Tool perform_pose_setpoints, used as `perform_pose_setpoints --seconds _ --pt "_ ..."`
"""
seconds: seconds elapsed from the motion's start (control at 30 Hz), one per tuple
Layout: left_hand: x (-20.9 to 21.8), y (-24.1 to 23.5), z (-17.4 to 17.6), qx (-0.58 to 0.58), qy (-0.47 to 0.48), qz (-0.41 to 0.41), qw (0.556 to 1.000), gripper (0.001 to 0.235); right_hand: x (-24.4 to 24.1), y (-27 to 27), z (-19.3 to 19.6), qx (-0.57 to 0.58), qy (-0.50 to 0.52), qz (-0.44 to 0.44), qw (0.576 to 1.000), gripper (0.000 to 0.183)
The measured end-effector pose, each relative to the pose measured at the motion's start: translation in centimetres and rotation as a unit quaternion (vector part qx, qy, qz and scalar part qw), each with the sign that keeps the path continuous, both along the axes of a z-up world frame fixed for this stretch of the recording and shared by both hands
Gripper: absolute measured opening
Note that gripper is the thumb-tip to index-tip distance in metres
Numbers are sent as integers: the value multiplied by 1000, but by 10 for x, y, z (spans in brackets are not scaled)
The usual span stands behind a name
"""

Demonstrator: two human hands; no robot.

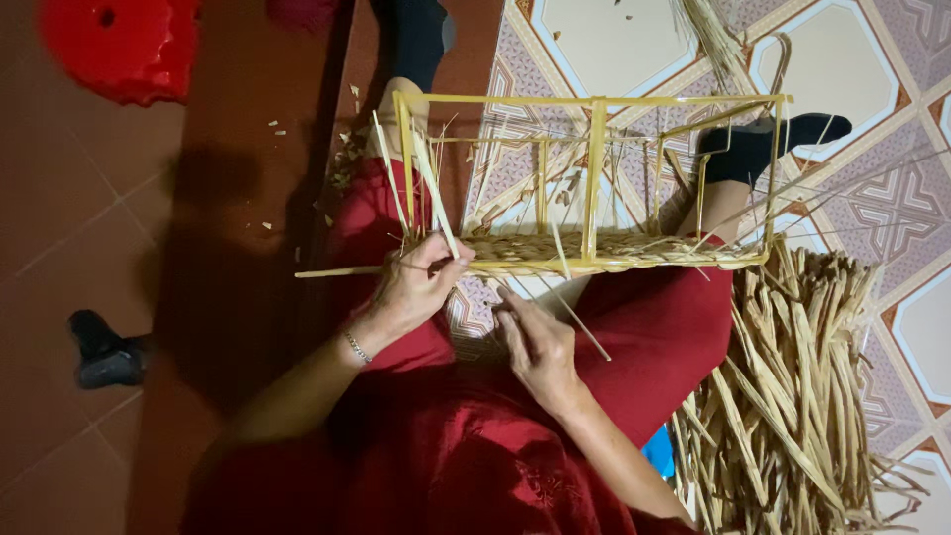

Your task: The person weaves a rectangular basket using dried palm leaves, trimming excess strands with shears and integrating new leaves into the frame. The basket is rotated and adjusted throughout the process to continue weaving along the edges.

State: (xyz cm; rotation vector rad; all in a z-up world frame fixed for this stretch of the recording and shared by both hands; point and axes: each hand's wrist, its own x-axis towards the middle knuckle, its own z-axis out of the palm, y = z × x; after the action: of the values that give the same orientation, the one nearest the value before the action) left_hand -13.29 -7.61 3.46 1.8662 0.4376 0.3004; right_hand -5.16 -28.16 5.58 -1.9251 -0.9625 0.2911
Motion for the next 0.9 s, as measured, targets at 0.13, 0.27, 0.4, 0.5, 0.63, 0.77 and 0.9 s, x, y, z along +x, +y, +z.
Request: perform_pose_setpoints --seconds 0.13,0.27,0.4,0.5,0.63,0.77,0.9 --pt "-4 -2 -2 53 -53 -6 997 15 5 18 0 41 -37 3 998 34" --pt "-16 -12 -24 135 -21 -63 989 19 -2 22 3 46 -105 25 993 32" --pt "-17 -28 -45 255 -105 -81 958 34 -14 16 1 94 -88 22 991 14" --pt "-26 -35 -46 339 -106 -100 929 38 -29 -2 -3 113 68 11 991 10" --pt "-42 -32 -36 343 -127 -144 919 41 -40 -13 -16 147 355 -9 923 12" --pt "-34 -28 -29 355 -147 -141 912 36 -47 -13 -19 97 174 11 980 7" --pt "-33 -27 -28 397 -167 -160 888 32 -49 -8 -11 93 99 25 990 5"
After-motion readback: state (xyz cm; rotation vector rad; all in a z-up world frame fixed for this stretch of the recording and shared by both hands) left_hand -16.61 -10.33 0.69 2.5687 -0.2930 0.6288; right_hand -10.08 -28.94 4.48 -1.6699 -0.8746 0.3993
